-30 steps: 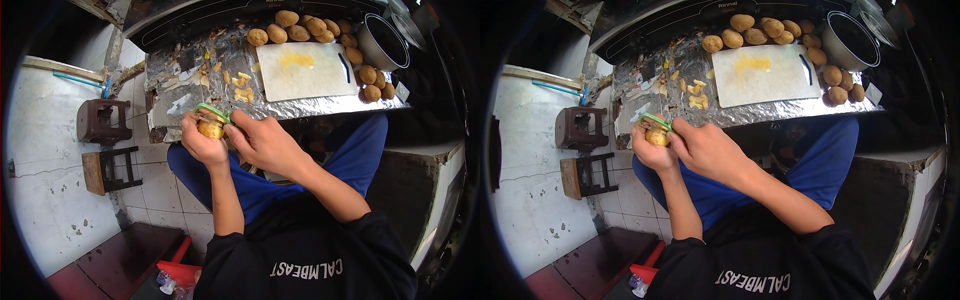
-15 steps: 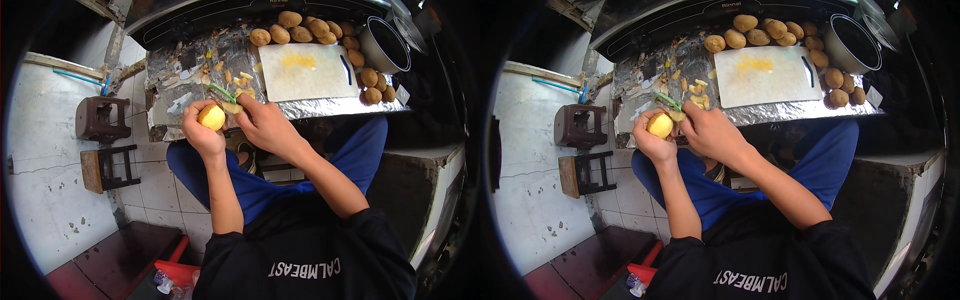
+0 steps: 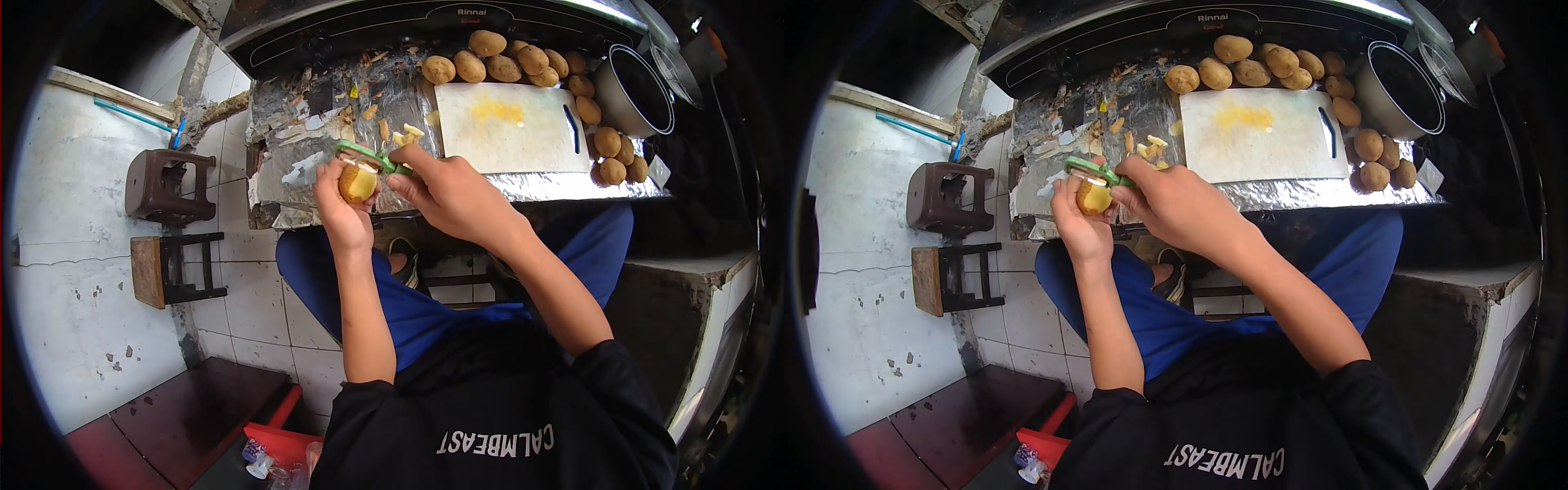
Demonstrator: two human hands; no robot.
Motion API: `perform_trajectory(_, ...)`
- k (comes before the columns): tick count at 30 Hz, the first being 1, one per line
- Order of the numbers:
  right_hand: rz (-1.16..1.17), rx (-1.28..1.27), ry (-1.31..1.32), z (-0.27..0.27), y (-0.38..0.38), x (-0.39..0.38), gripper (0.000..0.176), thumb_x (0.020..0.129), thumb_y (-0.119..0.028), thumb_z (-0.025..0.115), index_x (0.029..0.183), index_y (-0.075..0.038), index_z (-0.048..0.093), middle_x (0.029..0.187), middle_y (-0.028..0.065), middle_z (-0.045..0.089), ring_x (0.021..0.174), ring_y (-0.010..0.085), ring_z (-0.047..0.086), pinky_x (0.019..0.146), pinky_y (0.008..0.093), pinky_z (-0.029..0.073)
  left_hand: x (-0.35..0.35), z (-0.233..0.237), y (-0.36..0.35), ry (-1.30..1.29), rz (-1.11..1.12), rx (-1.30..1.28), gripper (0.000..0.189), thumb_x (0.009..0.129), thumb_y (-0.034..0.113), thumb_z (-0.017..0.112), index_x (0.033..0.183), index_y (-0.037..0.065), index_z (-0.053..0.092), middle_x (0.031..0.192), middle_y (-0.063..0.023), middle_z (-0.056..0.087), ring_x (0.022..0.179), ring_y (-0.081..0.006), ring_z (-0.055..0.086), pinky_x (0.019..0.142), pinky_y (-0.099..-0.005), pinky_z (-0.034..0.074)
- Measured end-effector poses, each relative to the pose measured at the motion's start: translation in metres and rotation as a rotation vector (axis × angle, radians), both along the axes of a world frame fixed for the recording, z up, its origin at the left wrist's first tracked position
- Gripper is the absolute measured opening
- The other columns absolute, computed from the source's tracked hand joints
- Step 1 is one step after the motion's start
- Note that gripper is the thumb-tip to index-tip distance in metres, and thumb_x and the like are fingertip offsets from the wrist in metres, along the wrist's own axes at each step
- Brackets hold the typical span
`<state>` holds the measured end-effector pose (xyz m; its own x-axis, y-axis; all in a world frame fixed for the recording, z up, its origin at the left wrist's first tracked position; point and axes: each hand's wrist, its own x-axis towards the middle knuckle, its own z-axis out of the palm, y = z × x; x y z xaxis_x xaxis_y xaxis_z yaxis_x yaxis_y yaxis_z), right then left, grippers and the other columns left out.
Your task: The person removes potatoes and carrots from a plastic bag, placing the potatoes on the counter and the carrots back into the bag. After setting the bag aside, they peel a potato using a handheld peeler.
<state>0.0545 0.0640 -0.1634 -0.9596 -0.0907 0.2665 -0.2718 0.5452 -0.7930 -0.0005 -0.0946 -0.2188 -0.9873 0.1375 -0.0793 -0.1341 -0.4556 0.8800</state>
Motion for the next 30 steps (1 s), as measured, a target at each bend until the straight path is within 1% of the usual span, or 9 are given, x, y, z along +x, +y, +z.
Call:
perform_trajectory(5,0.010,0.162,0.024,-0.011,-0.008,0.007,0.022,0.093,-0.022,0.062,0.108,-0.007,0.057,0.066,0.0187,0.063,0.060,0.0398,0.063,0.053,0.0477,0.048,0.002,-0.002,-0.003,-0.041,-0.034,0.015,0.069,0.100,0.059,0.025,0.121,0.001,0.056,0.094,-0.0075,0.064,0.078,-0.0134,0.061,0.061,-0.0226,0.049)
perform_trajectory(7,-0.012,0.173,0.006,-0.016,-0.007,0.007,0.022,0.094,-0.027,0.059,0.109,-0.010,0.057,0.062,0.0162,0.062,0.060,0.0396,0.063,0.054,0.0491,0.050,0.001,-0.001,-0.012,-0.043,-0.301,0.216,0.062,0.100,0.051,0.030,0.128,0.000,0.051,0.107,-0.0115,0.063,0.093,-0.0174,0.062,0.071,-0.0268,0.051)
perform_trajectory(11,-0.084,0.109,-0.046,-0.020,0.001,0.005,0.022,0.095,-0.027,0.058,0.107,-0.008,0.057,0.063,0.0180,0.062,0.061,0.0412,0.063,0.055,0.0491,0.049,0.005,0.016,-0.009,-0.095,-0.304,0.288,0.053,0.097,0.035,0.039,0.135,-0.001,0.043,0.124,-0.0167,0.057,0.108,-0.0213,0.058,0.082,-0.0312,0.048)
perform_trajectory(13,-0.151,-0.117,-0.137,-0.015,0.003,0.003,0.023,0.096,-0.026,0.058,0.105,-0.005,0.057,0.065,0.0206,0.062,0.064,0.0427,0.063,0.055,0.0482,0.047,0.005,0.017,-0.017,0.055,-0.394,0.168,0.055,0.091,0.019,0.047,0.141,-0.002,0.037,0.135,-0.0202,0.050,0.119,-0.0241,0.052,0.089,-0.0326,0.045)
perform_trajectory(18,-0.070,-0.147,-0.170,-0.003,0.006,0.005,0.025,0.097,-0.027,0.056,0.103,-0.002,0.057,0.068,0.0234,0.061,0.067,0.0438,0.062,0.059,0.0461,0.047,0.005,0.016,-0.020,0.136,-0.376,-0.020,0.057,0.089,0.013,0.050,0.141,-0.006,0.037,0.129,-0.0178,0.054,0.114,-0.0232,0.056,0.086,-0.0293,0.046)
perform_trajectory(21,-0.030,-0.162,-0.201,0.008,0.003,0.011,0.026,0.097,-0.026,0.056,0.102,-0.001,0.057,0.067,0.0234,0.061,0.067,0.0440,0.062,0.060,0.0464,0.048,0.004,0.015,-0.021,0.109,-0.398,0.200,0.053,0.091,0.017,0.047,0.137,-0.007,0.042,0.121,-0.0163,0.058,0.105,-0.0200,0.060,0.080,-0.0272,0.049)
perform_trajectory(24,-0.021,-0.103,-0.088,0.002,-0.006,0.015,0.024,0.099,-0.028,0.054,0.100,-0.003,0.055,0.062,0.0195,0.057,0.058,0.0393,0.061,0.053,0.0442,0.045,0.013,0.025,0.002,0.003,-0.082,0.196,0.052,0.094,0.031,0.036,0.129,-0.006,0.050,0.109,-0.0142,0.063,0.085,-0.0143,0.063,0.070,-0.0233,0.053)
perform_trajectory(28,-0.059,0.052,0.002,-0.004,-0.025,0.018,0.025,0.098,-0.026,0.055,0.093,-0.004,0.045,0.056,0.0187,0.055,0.053,0.0395,0.060,0.048,0.0473,0.045,0.015,0.024,0.010,0.065,0.070,-0.009,0.044,0.095,0.029,0.032,0.113,-0.001,0.059,0.091,-0.0085,0.065,0.080,-0.0131,0.063,0.069,-0.0238,0.052)
perform_trajectory(30,-0.067,0.062,-0.010,-0.005,-0.034,0.020,0.024,0.099,-0.025,0.054,0.093,-0.004,0.046,0.055,0.0174,0.055,0.052,0.0387,0.060,0.048,0.0463,0.046,0.012,0.011,0.006,0.163,0.120,-0.166,0.041,0.095,0.026,0.035,0.112,-0.003,0.059,0.091,-0.0088,0.066,0.081,-0.0134,0.063,0.071,-0.0249,0.052)
